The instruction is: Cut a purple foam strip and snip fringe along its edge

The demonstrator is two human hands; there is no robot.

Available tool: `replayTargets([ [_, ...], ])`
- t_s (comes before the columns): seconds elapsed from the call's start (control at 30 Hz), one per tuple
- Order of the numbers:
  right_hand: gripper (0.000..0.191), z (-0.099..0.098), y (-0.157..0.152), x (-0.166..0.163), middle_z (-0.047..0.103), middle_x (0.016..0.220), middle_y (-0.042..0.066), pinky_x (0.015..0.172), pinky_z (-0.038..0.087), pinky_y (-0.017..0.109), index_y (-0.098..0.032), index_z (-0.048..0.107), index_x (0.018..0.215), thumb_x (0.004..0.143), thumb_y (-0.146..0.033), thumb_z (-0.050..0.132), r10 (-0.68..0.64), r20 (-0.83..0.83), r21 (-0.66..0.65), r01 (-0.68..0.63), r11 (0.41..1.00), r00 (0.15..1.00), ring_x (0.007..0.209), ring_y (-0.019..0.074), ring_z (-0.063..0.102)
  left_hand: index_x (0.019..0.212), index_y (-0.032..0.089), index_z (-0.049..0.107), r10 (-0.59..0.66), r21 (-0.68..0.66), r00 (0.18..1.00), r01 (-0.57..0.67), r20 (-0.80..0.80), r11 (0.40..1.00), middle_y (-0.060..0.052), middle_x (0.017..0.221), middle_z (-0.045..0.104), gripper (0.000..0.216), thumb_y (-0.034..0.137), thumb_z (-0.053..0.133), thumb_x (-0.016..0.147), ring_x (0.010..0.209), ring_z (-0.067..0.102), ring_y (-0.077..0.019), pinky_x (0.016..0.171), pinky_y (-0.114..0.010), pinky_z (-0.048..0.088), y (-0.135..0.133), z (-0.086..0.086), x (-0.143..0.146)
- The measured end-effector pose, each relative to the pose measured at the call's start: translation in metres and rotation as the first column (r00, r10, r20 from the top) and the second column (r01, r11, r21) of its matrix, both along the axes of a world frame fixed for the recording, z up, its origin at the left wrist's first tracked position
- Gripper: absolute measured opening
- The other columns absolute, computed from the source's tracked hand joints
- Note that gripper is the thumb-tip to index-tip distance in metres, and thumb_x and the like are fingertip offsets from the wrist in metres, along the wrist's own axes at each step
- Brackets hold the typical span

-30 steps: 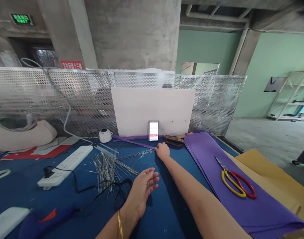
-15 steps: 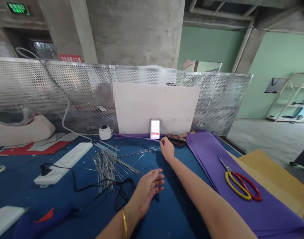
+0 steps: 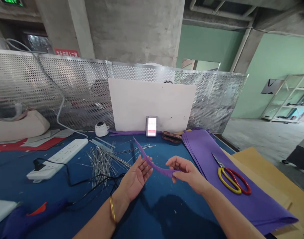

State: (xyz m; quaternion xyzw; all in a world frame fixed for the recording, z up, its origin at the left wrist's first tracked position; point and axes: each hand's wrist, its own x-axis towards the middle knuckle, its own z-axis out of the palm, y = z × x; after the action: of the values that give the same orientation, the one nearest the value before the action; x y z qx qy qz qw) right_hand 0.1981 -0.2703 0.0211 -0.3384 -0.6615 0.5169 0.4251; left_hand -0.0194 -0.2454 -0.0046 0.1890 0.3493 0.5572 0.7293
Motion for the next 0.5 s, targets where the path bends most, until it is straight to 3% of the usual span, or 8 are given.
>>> replayTargets([
  [0.13,0.027,0.003,0.008,0.016,0.059,0.073,-0.001,0.06,0.046,0.028,-0.02,0.066,0.096,0.07,-0.017,0.058,0.169,0.025,-0.092,-0.166,0.982,0.985,0.057,0.0136,0.058,0.079,0.02,0.07,0.028,0.029,0.996,-0.026,-0.083,0.999,0.001,0.067,0.07,0.007,0.014,0.069,0.083,0.056,0.066,-0.0098,0.058,-0.019,0.057,0.001,-0.003,0.0],
  [0.23,0.025,0.004,0.013,0.02,0.066,0.085,0.003,0.07,0.048,0.029,-0.018,0.069,0.095,0.07,-0.018,0.063,0.234,0.081,-0.131,-0.222,0.966,0.969,0.075,0.0184,0.064,0.073,0.02,0.069,0.022,0.132,0.985,0.001,-0.172,0.991,0.002,0.068,0.068,0.012,0.013,0.078,0.071,0.059,0.064,-0.0101,0.058,-0.02,0.054,-0.005,-0.003,0.007],
  [0.33,0.025,-0.001,0.008,0.008,0.069,0.101,0.006,0.082,0.049,0.032,-0.018,0.069,0.1,0.077,-0.029,0.064,0.2,0.108,-0.128,-0.186,0.974,0.974,0.095,0.0217,0.064,0.075,0.02,0.072,0.012,0.239,0.957,0.06,-0.289,0.969,0.001,0.073,0.069,0.015,0.016,0.082,0.064,0.065,0.063,-0.0116,0.061,-0.021,0.052,-0.018,-0.003,0.02],
  [0.4,0.021,-0.007,0.004,-0.005,0.07,0.091,0.005,0.076,0.051,0.031,-0.018,0.067,0.095,0.08,-0.033,0.064,0.13,0.127,-0.125,-0.114,0.986,0.983,0.083,0.0199,0.067,0.074,0.017,0.073,-0.008,0.281,0.927,0.122,-0.374,0.952,-0.001,0.07,0.069,0.013,0.02,0.081,0.065,0.064,0.062,-0.0131,0.061,-0.023,0.051,-0.026,-0.004,0.028],
  [0.5,0.021,-0.016,0.004,-0.014,0.066,0.067,-0.001,0.051,0.048,0.025,-0.018,0.063,0.088,0.085,-0.038,0.061,-0.034,0.155,-0.122,0.054,0.991,0.987,0.05,0.0136,0.061,0.084,0.016,0.073,0.013,0.305,0.863,0.164,-0.506,0.938,-0.005,0.075,0.07,0.019,0.03,0.075,0.072,0.067,0.064,-0.0174,0.059,-0.027,0.049,-0.031,-0.006,0.031],
])
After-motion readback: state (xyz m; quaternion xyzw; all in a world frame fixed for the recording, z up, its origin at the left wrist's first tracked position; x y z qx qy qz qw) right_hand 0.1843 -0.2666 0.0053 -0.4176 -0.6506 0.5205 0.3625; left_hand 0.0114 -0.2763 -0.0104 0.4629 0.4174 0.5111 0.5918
